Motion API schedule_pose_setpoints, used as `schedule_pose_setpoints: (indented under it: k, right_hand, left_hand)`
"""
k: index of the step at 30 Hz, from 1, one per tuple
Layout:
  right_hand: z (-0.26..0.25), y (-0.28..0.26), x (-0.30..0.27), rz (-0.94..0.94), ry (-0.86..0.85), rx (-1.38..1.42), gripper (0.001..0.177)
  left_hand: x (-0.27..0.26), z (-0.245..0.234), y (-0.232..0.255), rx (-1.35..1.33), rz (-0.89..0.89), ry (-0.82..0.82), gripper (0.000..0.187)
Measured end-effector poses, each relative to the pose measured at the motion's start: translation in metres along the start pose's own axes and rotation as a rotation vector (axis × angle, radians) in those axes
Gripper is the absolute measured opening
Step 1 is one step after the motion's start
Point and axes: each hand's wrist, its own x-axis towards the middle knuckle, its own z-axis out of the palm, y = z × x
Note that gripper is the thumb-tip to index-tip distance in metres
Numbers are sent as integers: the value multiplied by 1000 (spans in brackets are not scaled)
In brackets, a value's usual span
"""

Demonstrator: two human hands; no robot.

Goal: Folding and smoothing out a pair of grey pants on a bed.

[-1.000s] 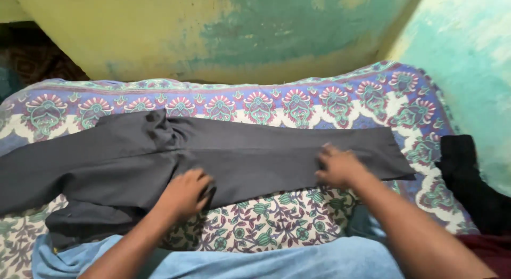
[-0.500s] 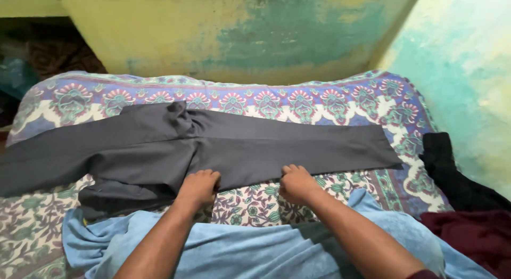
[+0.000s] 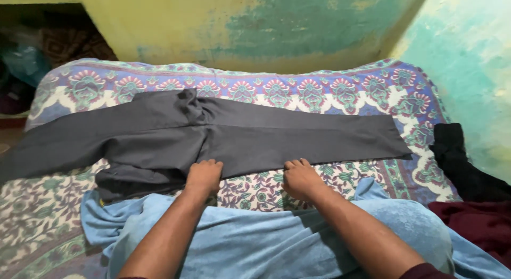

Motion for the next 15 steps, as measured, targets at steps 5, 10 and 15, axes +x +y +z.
schedule_pose_setpoints:
  k: [5, 10, 15]
  right_hand:
    - [-17, -14, -7, -25, 60, 70, 44]
    - [8, -10, 7, -91, 159, 1, 41]
    - [-8, -32, 8, -207, 305, -19, 40]
  left_hand:
    - [-26, -35, 6, -16, 30, -33, 31]
    - [-15, -22, -11, -152, -12, -160, 31]
    - [-62, -74, -34, -133, -8, -180, 28]
